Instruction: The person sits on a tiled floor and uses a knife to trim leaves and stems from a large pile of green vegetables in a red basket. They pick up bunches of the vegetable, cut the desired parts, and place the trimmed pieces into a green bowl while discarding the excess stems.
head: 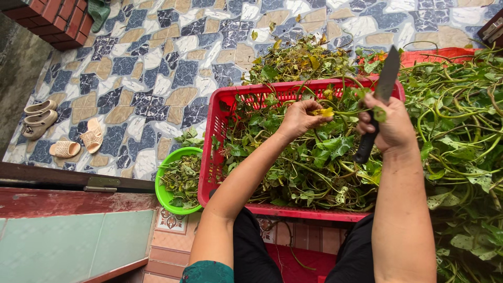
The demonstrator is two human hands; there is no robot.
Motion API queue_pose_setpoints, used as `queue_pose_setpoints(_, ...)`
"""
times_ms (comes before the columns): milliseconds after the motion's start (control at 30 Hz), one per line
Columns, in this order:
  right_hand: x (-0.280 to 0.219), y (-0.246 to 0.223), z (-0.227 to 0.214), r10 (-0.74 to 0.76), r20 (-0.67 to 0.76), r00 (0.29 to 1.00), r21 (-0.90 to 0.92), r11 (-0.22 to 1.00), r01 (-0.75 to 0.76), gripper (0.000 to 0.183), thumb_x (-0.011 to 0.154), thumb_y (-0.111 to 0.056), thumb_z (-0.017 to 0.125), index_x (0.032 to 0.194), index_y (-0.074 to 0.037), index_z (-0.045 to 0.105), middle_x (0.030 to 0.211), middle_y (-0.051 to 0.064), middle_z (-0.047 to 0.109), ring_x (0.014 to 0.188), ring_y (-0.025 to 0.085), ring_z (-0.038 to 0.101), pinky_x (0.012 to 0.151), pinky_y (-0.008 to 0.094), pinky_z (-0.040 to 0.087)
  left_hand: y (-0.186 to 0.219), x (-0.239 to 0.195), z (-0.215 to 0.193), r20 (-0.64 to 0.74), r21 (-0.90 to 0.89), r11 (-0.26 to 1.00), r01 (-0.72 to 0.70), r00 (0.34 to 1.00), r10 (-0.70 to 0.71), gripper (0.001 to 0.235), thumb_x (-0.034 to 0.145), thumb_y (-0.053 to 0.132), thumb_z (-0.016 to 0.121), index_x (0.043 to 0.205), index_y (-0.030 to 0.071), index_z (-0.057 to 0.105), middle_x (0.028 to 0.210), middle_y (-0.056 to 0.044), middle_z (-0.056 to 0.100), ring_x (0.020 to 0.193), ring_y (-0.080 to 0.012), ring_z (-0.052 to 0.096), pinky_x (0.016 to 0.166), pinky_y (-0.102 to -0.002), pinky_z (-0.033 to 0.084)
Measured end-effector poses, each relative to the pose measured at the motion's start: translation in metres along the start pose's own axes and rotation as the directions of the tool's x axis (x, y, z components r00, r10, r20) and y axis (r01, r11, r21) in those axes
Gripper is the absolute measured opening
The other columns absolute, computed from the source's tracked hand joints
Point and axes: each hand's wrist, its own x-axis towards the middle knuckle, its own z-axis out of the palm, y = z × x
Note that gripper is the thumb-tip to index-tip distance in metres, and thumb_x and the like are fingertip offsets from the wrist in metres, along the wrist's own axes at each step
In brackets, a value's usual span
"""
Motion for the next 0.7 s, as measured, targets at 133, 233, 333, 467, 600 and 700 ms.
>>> queue_pose_setpoints(133,0.008,0.012,0.007,0.057,-0.017,0.998,-0.090,0.994,-0.058,0.016,0.102,-0.019,0.066,0.091,-0.011,0.058,0.065,0.001,0.053,0.046,0.008,0.042,0.047,0.027,0.039,0.010,-0.011,0.003,0.003,-0.013,0.998,0.056,0.998,-0.056,0.034,0.077,0.025,0.088,0.094,0.002,0.068,0.081,-0.003,0.074,0.068,-0.0082,0.069,0.060,-0.024,0.060)
queue_pose_setpoints(233,0.011,0.016,0.007,0.068,0.012,0.998,-0.106,0.992,-0.066,0.018,0.103,-0.019,0.066,0.090,-0.010,0.057,0.064,0.001,0.053,0.046,0.009,0.042,0.048,0.028,0.040,0.004,-0.010,0.003,-0.018,-0.100,0.990,0.099,0.995,-0.101,0.025,0.083,0.024,0.081,0.095,0.005,0.069,0.082,-0.004,0.077,0.066,-0.0093,0.070,0.057,-0.026,0.059)
queue_pose_setpoints(333,0.009,0.014,0.005,0.052,0.022,0.998,-0.085,0.995,-0.049,0.015,0.102,-0.018,0.065,0.092,-0.011,0.057,0.065,0.001,0.054,0.047,0.009,0.043,0.048,0.029,0.040,-0.012,-0.003,-0.003,-0.109,0.179,0.980,0.085,0.992,-0.066,0.020,0.087,0.018,0.082,0.099,0.004,0.074,0.078,-0.007,0.075,0.063,-0.0101,0.067,0.057,-0.025,0.057)
queue_pose_setpoints(467,0.003,0.007,-0.019,-0.140,-0.026,0.990,0.030,0.990,0.141,0.014,0.107,-0.019,0.066,0.098,-0.013,0.057,0.071,-0.002,0.053,0.053,0.009,0.047,0.053,0.029,0.044,-0.033,0.006,-0.018,-0.130,0.134,0.982,0.130,0.985,-0.113,0.016,0.086,0.014,0.080,0.096,0.003,0.076,0.079,-0.006,0.076,0.063,-0.0103,0.069,0.056,-0.025,0.059)
queue_pose_setpoints(600,0.004,-0.018,-0.084,-0.499,-0.491,0.715,0.101,0.782,0.615,0.024,0.115,-0.028,0.061,0.107,-0.005,0.059,0.092,0.009,0.070,0.063,0.016,0.060,0.050,0.032,0.044,-0.041,0.004,-0.039,0.001,-0.161,0.970,0.180,0.983,-0.182,0.018,0.088,0.013,0.081,0.097,0.000,0.073,0.081,-0.006,0.073,0.064,-0.0104,0.067,0.056,-0.025,0.055)
queue_pose_setpoints(700,-0.005,-0.026,-0.113,-0.513,-0.579,0.634,0.019,0.769,0.639,0.030,0.120,-0.030,0.055,0.115,-0.001,0.058,0.102,0.018,0.080,0.056,0.016,0.059,0.048,0.033,0.046,-0.027,0.004,-0.051,0.142,-0.271,0.952,0.144,0.984,-0.108,0.019,0.090,0.011,0.082,0.100,0.000,0.071,0.083,-0.004,0.071,0.066,-0.0091,0.065,0.057,-0.022,0.052)
